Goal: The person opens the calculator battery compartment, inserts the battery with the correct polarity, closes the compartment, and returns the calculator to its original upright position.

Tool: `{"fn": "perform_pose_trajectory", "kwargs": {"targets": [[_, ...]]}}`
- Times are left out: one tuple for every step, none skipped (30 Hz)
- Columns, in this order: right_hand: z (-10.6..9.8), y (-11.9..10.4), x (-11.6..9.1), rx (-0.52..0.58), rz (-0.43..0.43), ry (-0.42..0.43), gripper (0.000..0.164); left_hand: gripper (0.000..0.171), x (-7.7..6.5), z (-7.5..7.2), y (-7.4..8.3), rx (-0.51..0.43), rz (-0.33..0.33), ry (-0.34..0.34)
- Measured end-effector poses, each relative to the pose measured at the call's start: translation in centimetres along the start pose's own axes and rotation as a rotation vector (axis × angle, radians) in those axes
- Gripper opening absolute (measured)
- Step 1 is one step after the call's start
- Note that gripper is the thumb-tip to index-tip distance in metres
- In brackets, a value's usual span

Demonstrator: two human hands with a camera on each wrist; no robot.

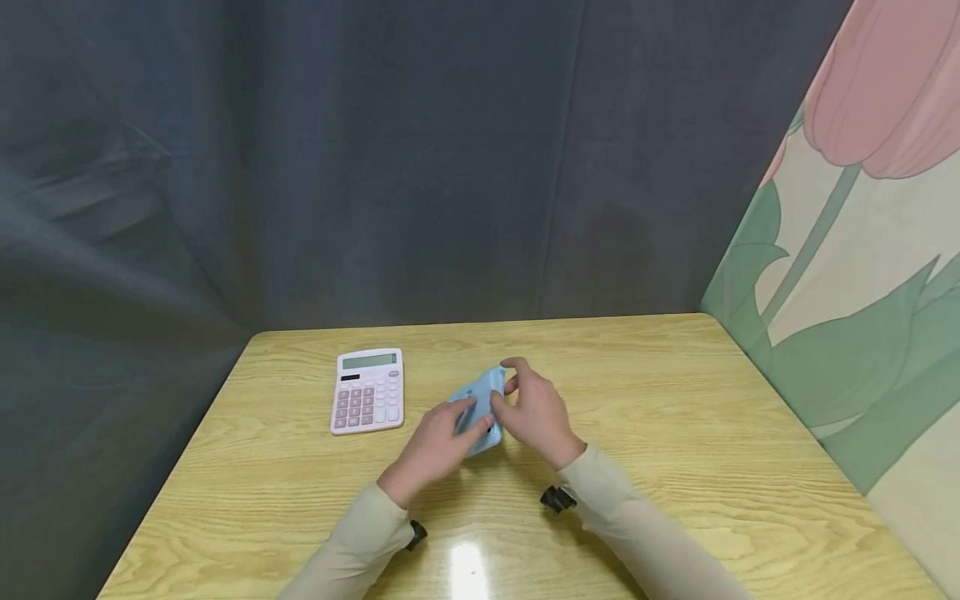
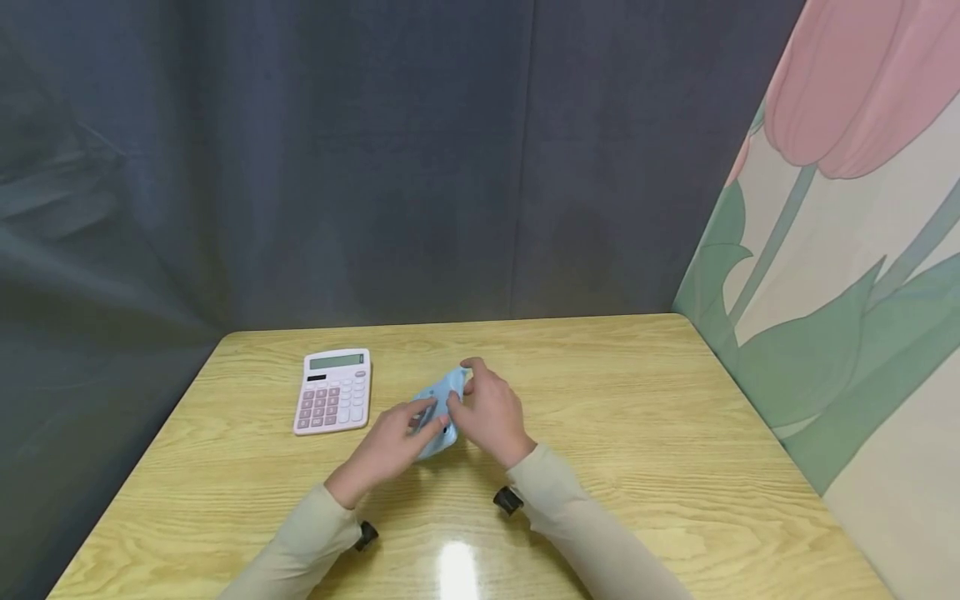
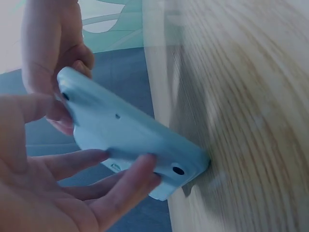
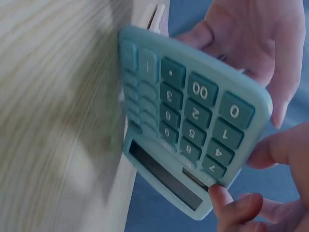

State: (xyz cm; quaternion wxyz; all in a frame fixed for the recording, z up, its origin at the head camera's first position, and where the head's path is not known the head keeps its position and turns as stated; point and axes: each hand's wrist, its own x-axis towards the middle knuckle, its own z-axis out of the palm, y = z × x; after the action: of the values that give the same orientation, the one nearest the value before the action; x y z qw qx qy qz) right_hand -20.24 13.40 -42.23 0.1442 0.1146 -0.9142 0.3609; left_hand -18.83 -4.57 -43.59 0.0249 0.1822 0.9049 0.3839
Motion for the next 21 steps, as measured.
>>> {"fn": "perform_pose_trajectory", "kwargs": {"targets": [[0.0,-0.2,-0.1,0.012,-0.017,0.007,0.045,0.066,0.1,-0.1,-0.1,-0.021,0.000,0.014],[0.1,-0.3,-0.1,0.024,-0.033,0.013,0.044,0.064,0.2,-0.1,-0.2,-0.043,0.004,0.032],[0.2,-0.4,-0.2,0.034,-0.050,0.017,0.043,0.061,0.2,-0.2,-0.2,-0.067,0.008,0.048],[0.3,-0.5,-0.2,0.047,-0.069,0.017,0.042,0.059,0.3,-0.3,-0.3,-0.088,0.010,0.064],[0.4,-0.6,-0.3,0.063,-0.088,0.014,0.040,0.056,0.3,-0.4,-0.4,-0.109,0.006,0.080],[0.5,-0.7,-0.3,0.074,-0.107,0.009,0.040,0.055,0.4,-0.5,-0.4,-0.131,0.002,0.094],[0.6,-0.8,-0.3,0.088,-0.125,0.001,0.039,0.053,0.4,-0.6,-0.5,-0.147,-0.006,0.106],[0.7,-0.9,-0.4,0.101,-0.142,-0.008,0.038,0.052,0.4,-0.7,-0.5,-0.163,-0.013,0.119],[0.8,-0.9,-0.4,0.111,-0.160,-0.017,0.038,0.051,0.4,-0.9,-0.5,-0.177,-0.023,0.127],[0.8,-1.0,-0.5,0.124,-0.175,-0.028,0.039,0.051,0.4,-1.0,-0.5,-0.189,-0.035,0.133],[0.9,-1.1,-0.6,0.137,-0.188,-0.040,0.039,0.050,0.4,-1.1,-0.5,-0.198,-0.047,0.137],[0.9,-1.2,-0.6,0.147,-0.198,-0.053,0.041,0.050,0.4,-1.2,-0.5,-0.206,-0.055,0.139],[0.9,-1.3,-0.7,0.160,-0.206,-0.067,0.043,0.049,0.4,-1.3,-0.5,-0.211,-0.064,0.141],[0.9,-1.4,-0.7,0.172,-0.214,-0.083,0.045,0.048,0.4,-1.4,-0.5,-0.223,-0.072,0.140],[0.9,-1.5,-0.8,0.181,-0.220,-0.100,0.047,0.047,0.3,-1.5,-0.5,-0.235,-0.080,0.139],[1.0,-1.5,-0.8,0.187,-0.225,-0.116,0.050,0.046,0.3,-1.5,-0.5,-0.243,-0.088,0.139],[1.0,-1.6,-0.8,0.190,-0.231,-0.132,0.052,0.046,0.3,-1.6,-0.5,-0.245,-0.091,0.143],[1.1,-1.6,-0.8,0.189,-0.235,-0.146,0.054,0.046,0.2,-1.6,-0.5,-0.256,-0.087,0.145],[1.1,-1.6,-0.8,0.187,-0.236,-0.159,0.055,0.045,0.2,-1.7,-0.6,-0.270,-0.090,0.149],[1.2,-1.7,-0.8,0.181,-0.232,-0.173,0.055,0.044,0.2,-1.7,-0.6,-0.282,-0.092,0.152],[1.3,-1.7,-0.8,0.170,-0.227,-0.184,0.055,0.044,0.1,-1.7,-0.6,-0.289,-0.093,0.159]]}}
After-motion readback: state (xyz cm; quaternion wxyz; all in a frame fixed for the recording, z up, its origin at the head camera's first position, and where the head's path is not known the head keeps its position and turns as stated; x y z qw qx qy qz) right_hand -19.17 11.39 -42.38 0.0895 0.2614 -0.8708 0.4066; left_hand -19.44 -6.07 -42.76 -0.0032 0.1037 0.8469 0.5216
